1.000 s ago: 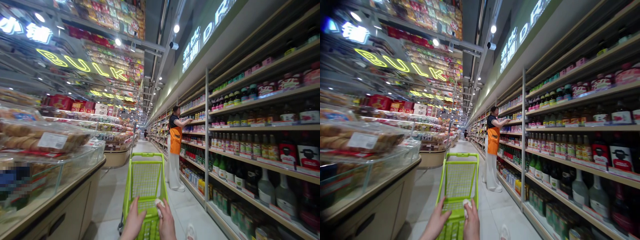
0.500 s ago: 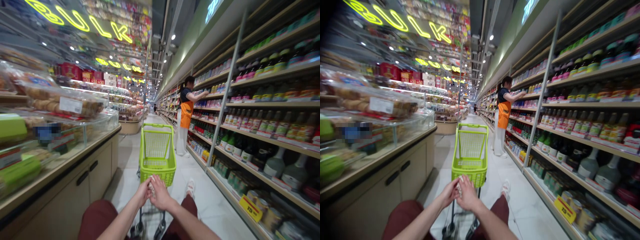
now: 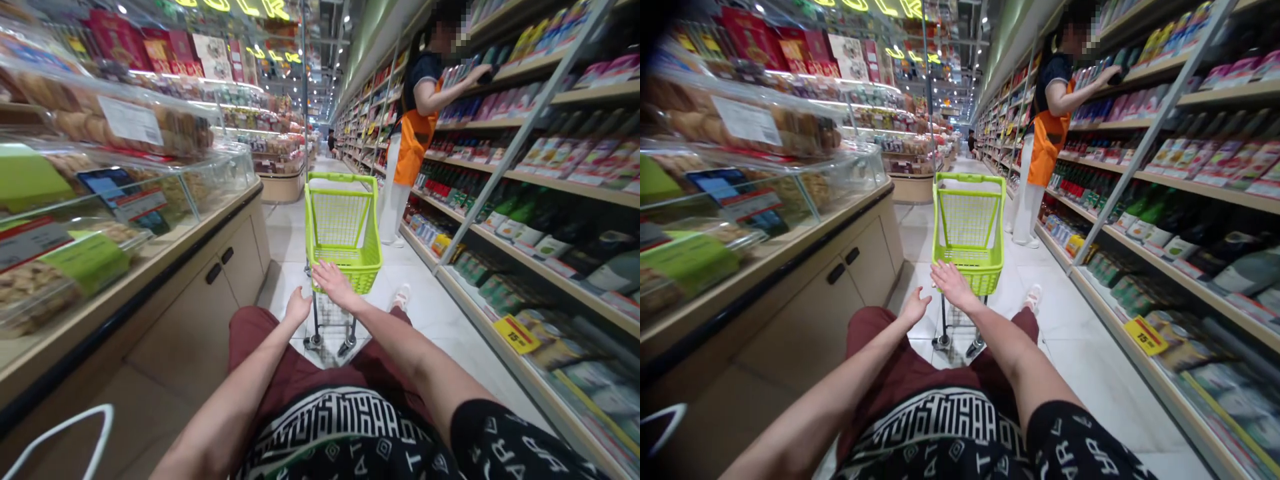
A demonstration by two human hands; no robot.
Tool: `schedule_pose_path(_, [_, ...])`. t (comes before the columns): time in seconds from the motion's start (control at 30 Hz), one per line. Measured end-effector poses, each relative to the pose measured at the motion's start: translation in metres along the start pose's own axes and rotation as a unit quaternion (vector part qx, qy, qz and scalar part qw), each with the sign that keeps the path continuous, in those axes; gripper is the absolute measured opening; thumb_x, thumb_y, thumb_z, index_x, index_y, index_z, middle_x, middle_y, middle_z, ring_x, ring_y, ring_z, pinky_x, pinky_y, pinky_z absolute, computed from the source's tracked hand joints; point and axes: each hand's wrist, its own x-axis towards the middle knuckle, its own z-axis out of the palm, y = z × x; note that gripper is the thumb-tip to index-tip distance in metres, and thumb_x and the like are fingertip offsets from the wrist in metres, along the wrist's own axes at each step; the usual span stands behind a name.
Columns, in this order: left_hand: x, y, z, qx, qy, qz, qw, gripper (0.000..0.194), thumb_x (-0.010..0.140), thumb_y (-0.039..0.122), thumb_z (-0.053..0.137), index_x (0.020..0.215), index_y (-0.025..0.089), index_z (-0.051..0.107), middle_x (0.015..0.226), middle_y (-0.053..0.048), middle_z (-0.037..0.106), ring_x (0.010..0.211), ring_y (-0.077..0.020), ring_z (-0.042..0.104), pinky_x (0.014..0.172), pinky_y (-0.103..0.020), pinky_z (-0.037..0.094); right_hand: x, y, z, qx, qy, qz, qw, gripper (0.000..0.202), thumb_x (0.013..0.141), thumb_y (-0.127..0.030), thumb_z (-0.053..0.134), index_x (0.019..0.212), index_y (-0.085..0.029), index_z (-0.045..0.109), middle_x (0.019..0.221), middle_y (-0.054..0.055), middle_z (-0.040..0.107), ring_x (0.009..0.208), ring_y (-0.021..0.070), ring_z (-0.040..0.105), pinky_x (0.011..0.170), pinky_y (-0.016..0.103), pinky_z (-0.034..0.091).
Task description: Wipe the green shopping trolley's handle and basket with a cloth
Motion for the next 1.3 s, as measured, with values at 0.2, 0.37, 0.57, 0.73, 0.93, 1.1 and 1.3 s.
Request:
schedule_pose_path(0.2, [-0.015,-0.009,0.008,0.125,-0.037,0.077,0.989,0.059,0.069,0.014,0.053,0.125,0.003,0.036,0.135,-0.020,0.035,0.126,-0.0235,0.030,0.103,-0.030,0.020,-0.030,-0.001,0.046,0.035,-0.060,0.021,0.997,0.024,0.081,-0.008,0.048,0.098,-0.017,0.062,0.120,0.006,0.054,0.124,0.0155,0.033,0.104,0.038,0.024])
schedule_pose_path(0.37, [-0.015,-0.015,0.010,0.193,-0.030,0.073,0.978,0.063,0.070,0.013,0.051,0.128,0.000,0.029,0.135,-0.023,0.032,0.127,-0.0256,0.029,0.103,-0.033,0.022,-0.036,-0.003,0.013,0.044,0.026,-0.010,0.999,0.029,0.082,-0.010,0.047,0.107,-0.020,0.059,0.124,0.005,0.051,0.125,0.0173,0.031,0.103,0.040,0.027])
schedule_pose_path(0.57, [-0.021,0.010,0.024,0.299,-0.033,0.095,0.949,0.068,0.071,0.015,0.048,0.133,0.007,0.021,0.141,-0.016,0.023,0.131,-0.0218,0.020,0.105,-0.033,0.020,-0.022,0.011,-0.018,-0.052,0.154,-0.006,0.987,0.034,0.087,-0.011,0.037,0.116,-0.019,0.052,0.130,0.006,0.044,0.130,0.0178,0.020,0.104,0.044,0.026])
schedule_pose_path(0.73, [-0.034,0.018,0.039,0.387,-0.081,0.122,0.910,0.067,0.070,0.017,0.046,0.133,0.012,0.022,0.144,-0.012,0.019,0.131,-0.0221,0.018,0.105,-0.038,0.020,-0.064,0.029,0.045,-0.087,0.052,0.019,0.995,0.029,0.087,-0.016,0.040,0.112,-0.018,0.056,0.124,0.007,0.051,0.125,0.0184,0.031,0.099,0.042,0.035])
schedule_pose_path(0.93, [-0.036,0.017,0.045,0.418,-0.097,0.103,0.897,0.067,0.071,0.019,0.046,0.133,0.014,0.022,0.145,-0.011,0.016,0.131,-0.0212,0.017,0.105,-0.039,0.020,-0.091,0.027,0.028,-0.080,0.073,0.030,0.994,0.032,0.085,-0.017,0.044,0.115,-0.019,0.054,0.126,0.007,0.049,0.125,0.0210,0.031,0.098,0.041,0.035])
schedule_pose_path(1.1, [-0.041,0.032,0.051,0.434,-0.087,0.138,0.886,0.066,0.071,0.018,0.044,0.133,0.010,0.022,0.144,-0.013,0.016,0.131,-0.0225,0.018,0.104,-0.040,0.021,-0.071,0.028,-0.014,-0.095,0.178,0.032,0.979,0.037,0.086,-0.012,0.037,0.121,-0.017,0.050,0.130,0.007,0.044,0.129,0.0200,0.023,0.102,0.042,0.029])
schedule_pose_path(1.3, [-0.045,0.033,0.056,0.455,-0.111,0.164,0.868,0.069,0.069,0.019,0.044,0.134,0.012,0.022,0.145,-0.010,0.013,0.132,-0.0229,0.015,0.104,-0.040,0.020,-0.097,0.039,0.041,-0.108,0.066,0.094,0.988,0.030,0.084,-0.012,0.045,0.110,-0.019,0.058,0.121,0.007,0.053,0.120,0.0211,0.039,0.095,0.041,0.039])
